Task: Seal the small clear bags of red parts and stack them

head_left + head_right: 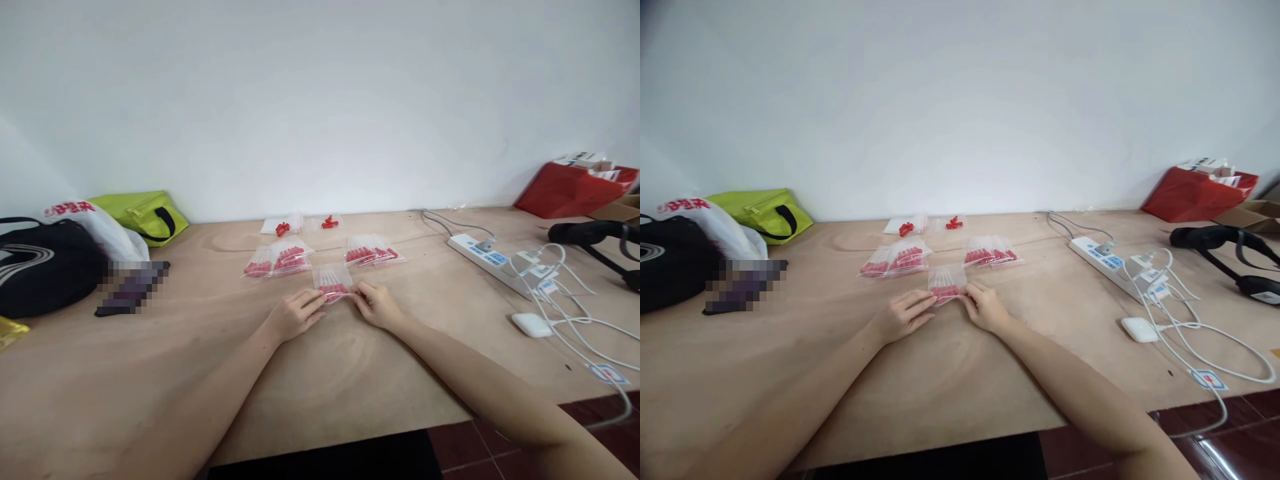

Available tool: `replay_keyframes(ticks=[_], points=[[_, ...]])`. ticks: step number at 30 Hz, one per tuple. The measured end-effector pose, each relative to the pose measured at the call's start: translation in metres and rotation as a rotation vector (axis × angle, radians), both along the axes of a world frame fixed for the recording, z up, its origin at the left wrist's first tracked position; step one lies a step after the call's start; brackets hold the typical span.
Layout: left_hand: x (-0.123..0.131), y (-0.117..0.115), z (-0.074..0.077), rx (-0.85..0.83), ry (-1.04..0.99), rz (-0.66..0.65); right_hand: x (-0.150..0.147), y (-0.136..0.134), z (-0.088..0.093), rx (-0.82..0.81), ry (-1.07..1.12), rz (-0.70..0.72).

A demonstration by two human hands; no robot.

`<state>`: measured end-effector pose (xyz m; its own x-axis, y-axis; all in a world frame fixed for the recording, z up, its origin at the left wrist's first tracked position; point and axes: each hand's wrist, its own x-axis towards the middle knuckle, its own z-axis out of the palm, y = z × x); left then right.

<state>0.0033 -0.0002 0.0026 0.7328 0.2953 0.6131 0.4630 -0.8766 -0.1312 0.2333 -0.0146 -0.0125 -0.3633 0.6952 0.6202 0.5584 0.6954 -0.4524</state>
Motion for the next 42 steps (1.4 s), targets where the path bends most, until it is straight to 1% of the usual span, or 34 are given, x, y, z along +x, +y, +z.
replay_keyframes(ticks=[3,7,9,12,16,20,25,30,33,37,42], points=[[0.0,0.0,-0.002,0.067,-0.022,0.019,-0.004,0.004,0.001,-0.001,0.045,0.023],[0.0,0.001,-0.003,0.164,-0.051,0.041,-0.004,0.006,-0.002,0.028,0.029,0.077],[0.0,0.001,-0.001,0.196,-0.053,0.054,-0.002,0.008,-0.005,0.087,-0.018,0.085],[-0.002,0.002,0.001,0.239,-0.058,0.038,0.002,0.01,-0.008,0.225,-0.167,0.034],[-0.005,0.005,0.001,0.261,-0.085,-0.001,0.005,0.012,-0.004,0.404,-0.344,-0.014],[-0.006,0.007,0.0,0.233,-0.074,0.025,0.004,0.011,0.0,0.488,-0.396,-0.011],[-0.006,0.007,0.0,0.236,-0.03,-0.01,0.004,0.01,0.0,0.532,-0.397,-0.044],[-0.006,0.007,0.0,0.225,-0.049,0.015,0.004,0.01,-0.003,0.544,-0.389,-0.075],[-0.004,0.007,0.002,0.213,-0.036,0.024,0.004,0.01,-0.003,0.546,-0.374,-0.076],[-0.004,0.008,0.002,0.216,-0.027,-0.008,0.006,0.01,-0.001,0.572,-0.353,-0.065],[-0.005,0.007,0.001,0.227,-0.085,0.0,0.009,0.009,0.002,0.624,-0.424,-0.049]])
